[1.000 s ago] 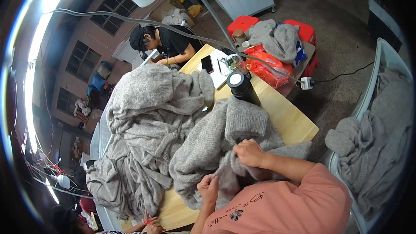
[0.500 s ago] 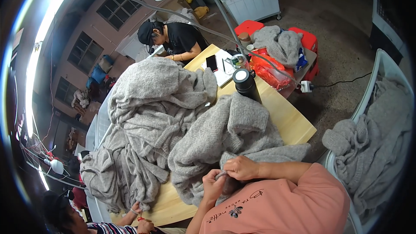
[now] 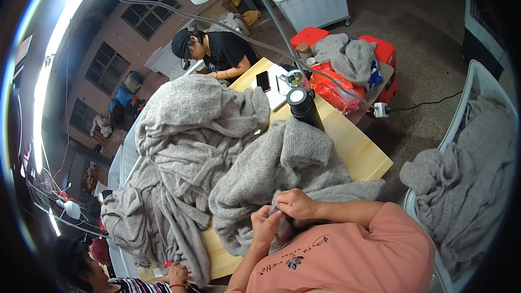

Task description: Inspecting grey knitted garments and using thread snips to trim excess threads.

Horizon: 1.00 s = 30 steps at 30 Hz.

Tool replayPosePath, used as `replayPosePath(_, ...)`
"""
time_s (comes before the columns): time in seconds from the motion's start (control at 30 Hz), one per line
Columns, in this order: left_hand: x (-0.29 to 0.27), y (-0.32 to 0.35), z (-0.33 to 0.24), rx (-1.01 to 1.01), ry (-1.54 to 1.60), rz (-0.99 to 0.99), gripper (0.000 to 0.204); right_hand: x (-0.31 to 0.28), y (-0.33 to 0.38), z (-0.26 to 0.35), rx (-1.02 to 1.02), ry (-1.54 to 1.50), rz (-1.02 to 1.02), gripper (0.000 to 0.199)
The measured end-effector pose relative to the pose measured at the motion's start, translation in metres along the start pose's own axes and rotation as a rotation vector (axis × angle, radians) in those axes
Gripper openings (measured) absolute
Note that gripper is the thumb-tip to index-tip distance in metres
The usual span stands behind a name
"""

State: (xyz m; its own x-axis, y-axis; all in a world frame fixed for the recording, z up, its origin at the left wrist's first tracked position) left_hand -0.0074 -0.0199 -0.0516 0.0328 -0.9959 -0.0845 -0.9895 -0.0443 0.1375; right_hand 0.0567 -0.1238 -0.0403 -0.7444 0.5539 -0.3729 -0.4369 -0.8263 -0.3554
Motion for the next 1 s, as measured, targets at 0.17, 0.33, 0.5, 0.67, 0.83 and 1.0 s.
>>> replayPosePath(0.17, -0.003, -0.007, -0.009, -0.041, -0.03, 0.034, 0.006, -0.008, 0.001, 0.002, 0.042, -0.132, -0.068, 0.008)
replayPosePath(0.33, -0.004, -0.017, -0.024, 0.027, -0.064, 0.028, 0.005, -0.019, -0.002, 0.006, 0.073, -0.097, -0.073, 0.008)
replayPosePath(0.5, 0.003, -0.008, -0.015, -0.01, -0.131, 0.104, 0.005, -0.013, -0.002, 0.001, 0.017, -0.077, -0.001, 0.009)
replayPosePath(0.67, -0.04, 0.007, -0.02, 0.061, 0.446, -0.092, 0.002, -0.008, 0.029, -0.045, 0.022, 0.005, 0.216, 0.023)
replayPosePath(0.83, -0.065, 0.011, -0.022, 0.129, 0.519, -0.129, 0.003, 0.001, 0.059, -0.067, 0.246, -0.116, 0.324, 0.013)
replayPosePath(1.0, -0.065, 0.014, -0.024, 0.161, 0.486, -0.155, 0.002, -0.038, 0.045, -0.035, 0.241, -0.014, -0.03, 0.008)
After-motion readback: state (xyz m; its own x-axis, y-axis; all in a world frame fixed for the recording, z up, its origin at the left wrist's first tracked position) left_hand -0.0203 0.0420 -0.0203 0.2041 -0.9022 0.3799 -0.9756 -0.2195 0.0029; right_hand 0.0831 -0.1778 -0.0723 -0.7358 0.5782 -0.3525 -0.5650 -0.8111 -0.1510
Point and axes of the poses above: each hand's wrist, its own y-axis away from the middle knuckle, its own x-axis out of the palm, z = x × y, the point moved 6 cm from there along -y, towards the middle knuckle, and after that the axes turned 15 degrees about z, right-handed, at the moved point
